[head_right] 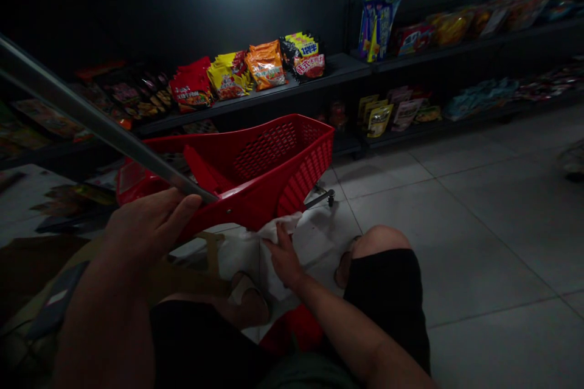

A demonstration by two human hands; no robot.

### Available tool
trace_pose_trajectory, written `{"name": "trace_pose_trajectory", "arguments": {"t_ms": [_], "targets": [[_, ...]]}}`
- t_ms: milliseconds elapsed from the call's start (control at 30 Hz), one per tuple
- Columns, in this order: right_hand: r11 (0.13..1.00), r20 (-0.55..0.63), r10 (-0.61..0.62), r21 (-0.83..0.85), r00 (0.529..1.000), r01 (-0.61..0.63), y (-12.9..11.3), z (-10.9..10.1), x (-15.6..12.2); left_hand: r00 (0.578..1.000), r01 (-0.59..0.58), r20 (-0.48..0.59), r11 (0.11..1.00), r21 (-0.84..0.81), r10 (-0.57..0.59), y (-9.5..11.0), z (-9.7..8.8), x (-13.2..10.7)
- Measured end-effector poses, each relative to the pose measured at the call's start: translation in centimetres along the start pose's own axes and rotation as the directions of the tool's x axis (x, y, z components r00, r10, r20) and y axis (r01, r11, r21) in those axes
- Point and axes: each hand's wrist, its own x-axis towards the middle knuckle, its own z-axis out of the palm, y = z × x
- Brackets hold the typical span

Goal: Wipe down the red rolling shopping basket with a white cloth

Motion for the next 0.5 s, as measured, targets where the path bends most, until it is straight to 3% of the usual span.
{"name": "trace_pose_trajectory", "arguments": {"t_ms": [133, 200, 267, 333, 400, 467, 500], "targets": [[0.995, -0.024, 0.065, 0.080, 0.998, -0.063, -4.0, -0.7, 1.5, 0.999, 0.026, 0.046, 0.999, 0.024, -0.027, 0.4, -0.3, 0.1], [0.994, -0.053, -0.009, 0.111, 0.999, 0.014, -5.9, -1.0, 3.7, 0.998, 0.036, 0.045, 0.999, 0.028, -0.037, 0.5, -0.4, 0.1], [0.985, -0.076, -0.115, 0.118, 0.990, 0.123, -6.3, -1.2, 5.2, 0.998, 0.039, 0.045, 0.999, 0.023, -0.040, 0.4, -0.3, 0.2], [0.983, -0.084, -0.144, 0.101, 0.986, 0.153, -4.9, -1.2, 5.1, 0.997, 0.054, 0.062, 0.998, 0.021, -0.055, 0.2, -0.2, 0.3], [0.993, -0.062, -0.072, 0.090, 0.995, 0.077, -2.4, -0.9, 3.5, 0.994, 0.078, 0.076, 0.996, 0.033, -0.081, 0.0, 0.0, 0.4], [0.984, -0.086, 0.128, 0.133, 0.988, -0.116, 0.4, -0.6, 1.4, 0.993, 0.091, 0.074, 0.995, 0.042, -0.093, -0.3, 0.2, 0.5], [0.955, -0.123, 0.256, 0.182, 0.959, -0.232, 1.8, -0.5, 0.7, 0.993, 0.093, 0.063, 0.995, 0.041, -0.095, -0.5, 0.4, 0.5]]}}
